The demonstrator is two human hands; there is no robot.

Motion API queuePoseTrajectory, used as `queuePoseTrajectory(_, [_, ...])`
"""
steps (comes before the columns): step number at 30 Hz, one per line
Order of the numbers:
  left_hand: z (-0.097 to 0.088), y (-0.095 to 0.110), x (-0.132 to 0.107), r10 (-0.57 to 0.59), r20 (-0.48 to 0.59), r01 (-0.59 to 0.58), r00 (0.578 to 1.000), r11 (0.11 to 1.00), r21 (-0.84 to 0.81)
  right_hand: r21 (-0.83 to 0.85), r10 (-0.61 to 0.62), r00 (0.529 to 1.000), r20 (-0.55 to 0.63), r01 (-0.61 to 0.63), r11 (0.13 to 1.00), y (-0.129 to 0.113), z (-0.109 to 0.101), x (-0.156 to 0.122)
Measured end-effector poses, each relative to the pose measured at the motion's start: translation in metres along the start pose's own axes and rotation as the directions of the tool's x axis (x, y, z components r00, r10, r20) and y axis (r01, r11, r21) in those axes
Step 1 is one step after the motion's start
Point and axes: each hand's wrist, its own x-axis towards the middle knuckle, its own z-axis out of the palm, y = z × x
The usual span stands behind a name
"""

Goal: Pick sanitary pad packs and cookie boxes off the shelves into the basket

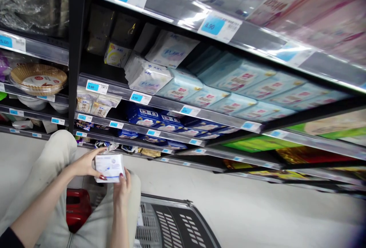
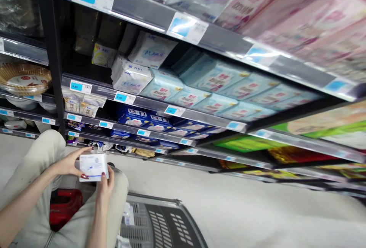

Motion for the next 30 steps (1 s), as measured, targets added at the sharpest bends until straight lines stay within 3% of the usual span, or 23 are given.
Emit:
queuePoseTrajectory(4, [0.001, -0.013, 0.005, -0.079, 0.061, 0.095, 0.995, 0.942, -0.322, 0.183, 0.090, 0.995, 0.048, -0.097, 0.978, 0.003, -0.002, 0.001])
queuePoseTrajectory(11, [0.004, -0.025, 0.011, -0.122, -0.122, 0.064, 0.985, 0.914, -0.400, 0.462, 0.191, 0.968, 0.162, -0.246, 0.852, -0.005, 0.012, -0.010])
queuePoseTrajectory(16, [0.005, -0.023, 0.012, -0.143, -0.147, 0.064, 0.979, 0.893, -0.445, 0.439, 0.194, 0.976, 0.103, -0.219, 0.872, -0.007, 0.019, -0.014])
queuePoseTrajectory(21, [0.003, -0.018, 0.011, -0.119, -0.103, 0.061, 0.988, 0.894, -0.444, 0.327, 0.188, 0.977, 0.102, -0.211, 0.921, -0.002, 0.014, -0.013])
queuePoseTrajectory(25, [-0.005, -0.014, 0.007, 0.048, -0.021, -0.052, 0.999, 0.913, -0.405, 0.165, 0.124, 0.981, 0.148, -0.148, 0.975, -0.007, 0.004, -0.013])
queuePoseTrajectory(28, [-0.009, -0.012, 0.006, 0.227, 0.035, -0.202, 0.973, 0.917, -0.345, 0.106, 0.026, 0.983, 0.182, -0.046, 0.993, -0.016, 0.001, -0.014])
queuePoseTrajectory(30, [-0.010, -0.012, 0.006, 0.284, 0.063, -0.250, 0.957, 0.914, -0.319, 0.099, -0.025, 0.980, 0.196, 0.005, 0.995, -0.021, 0.002, -0.015])
